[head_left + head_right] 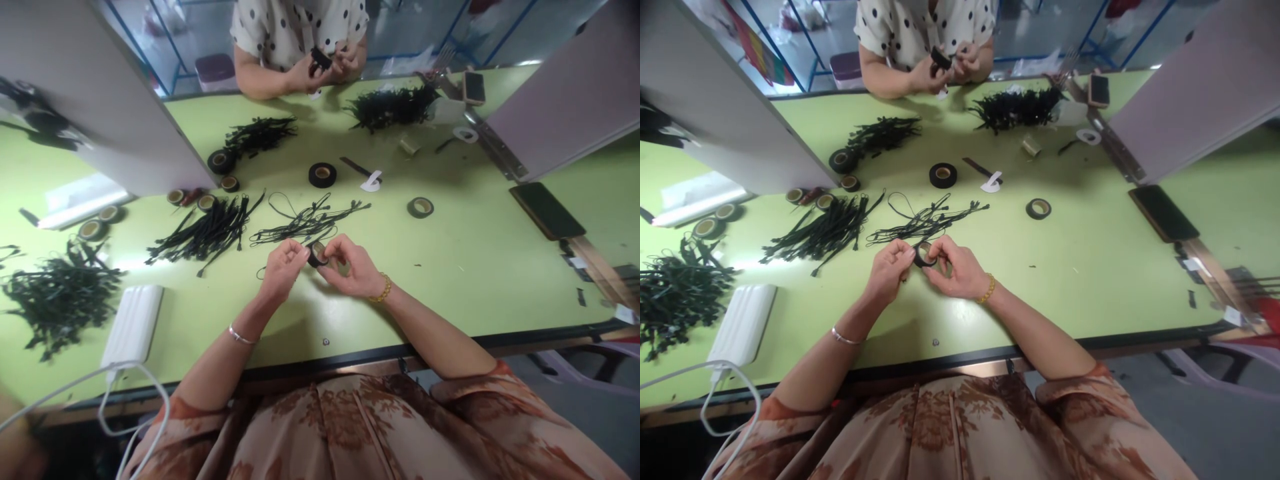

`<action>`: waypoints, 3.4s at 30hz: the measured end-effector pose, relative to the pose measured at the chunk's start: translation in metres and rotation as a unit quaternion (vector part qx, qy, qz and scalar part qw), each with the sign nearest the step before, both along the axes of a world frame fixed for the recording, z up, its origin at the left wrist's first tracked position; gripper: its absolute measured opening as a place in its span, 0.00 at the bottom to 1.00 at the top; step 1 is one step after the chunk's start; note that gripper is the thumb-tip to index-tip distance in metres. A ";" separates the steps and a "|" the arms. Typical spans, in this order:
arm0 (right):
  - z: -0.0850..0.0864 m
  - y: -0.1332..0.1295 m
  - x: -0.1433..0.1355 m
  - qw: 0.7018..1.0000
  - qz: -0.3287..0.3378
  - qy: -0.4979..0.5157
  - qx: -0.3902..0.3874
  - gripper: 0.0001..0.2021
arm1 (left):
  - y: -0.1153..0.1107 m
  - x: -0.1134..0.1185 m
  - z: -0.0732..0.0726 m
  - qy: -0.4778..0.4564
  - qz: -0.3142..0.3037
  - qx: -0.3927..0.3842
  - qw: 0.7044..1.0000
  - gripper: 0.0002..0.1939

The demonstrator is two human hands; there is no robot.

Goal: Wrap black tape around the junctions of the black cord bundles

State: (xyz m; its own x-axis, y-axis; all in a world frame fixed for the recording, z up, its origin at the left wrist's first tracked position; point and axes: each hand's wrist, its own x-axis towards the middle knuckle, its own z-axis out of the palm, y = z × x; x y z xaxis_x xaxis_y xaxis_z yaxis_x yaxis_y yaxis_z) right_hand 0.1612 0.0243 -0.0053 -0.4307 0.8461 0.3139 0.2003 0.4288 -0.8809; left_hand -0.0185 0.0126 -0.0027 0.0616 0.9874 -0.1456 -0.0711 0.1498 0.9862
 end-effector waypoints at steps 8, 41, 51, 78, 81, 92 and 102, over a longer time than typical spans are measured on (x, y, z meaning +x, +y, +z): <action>0.001 0.020 0.002 0.918 -0.032 0.205 -0.339 0.26 | -0.005 -0.003 -0.001 0.310 -0.046 0.272 0.910 0.12; 0.017 0.014 0.015 0.998 -0.021 0.024 0.062 0.19 | -0.003 0.006 -0.006 0.255 -0.108 0.044 0.960 0.14; 0.018 0.007 0.010 0.987 0.002 -0.104 0.125 0.10 | 0.004 -0.001 -0.007 0.026 -0.068 -0.007 0.997 0.15; -0.018 0.013 0.001 0.979 0.056 0.116 -0.159 0.18 | 0.010 -0.017 -0.019 0.016 -0.066 0.077 0.995 0.19; -0.020 0.016 0.000 0.928 0.058 0.242 -0.278 0.23 | 0.010 -0.019 -0.017 0.052 -0.074 0.095 0.991 0.20; -0.004 0.020 0.002 0.892 0.037 0.234 -0.384 0.23 | 0.002 -0.008 -0.006 0.383 -0.181 0.268 0.865 0.16; 0.006 0.008 -0.008 0.896 -0.063 0.291 -0.329 0.27 | -0.006 0.006 -0.006 0.560 -0.205 0.261 0.759 0.18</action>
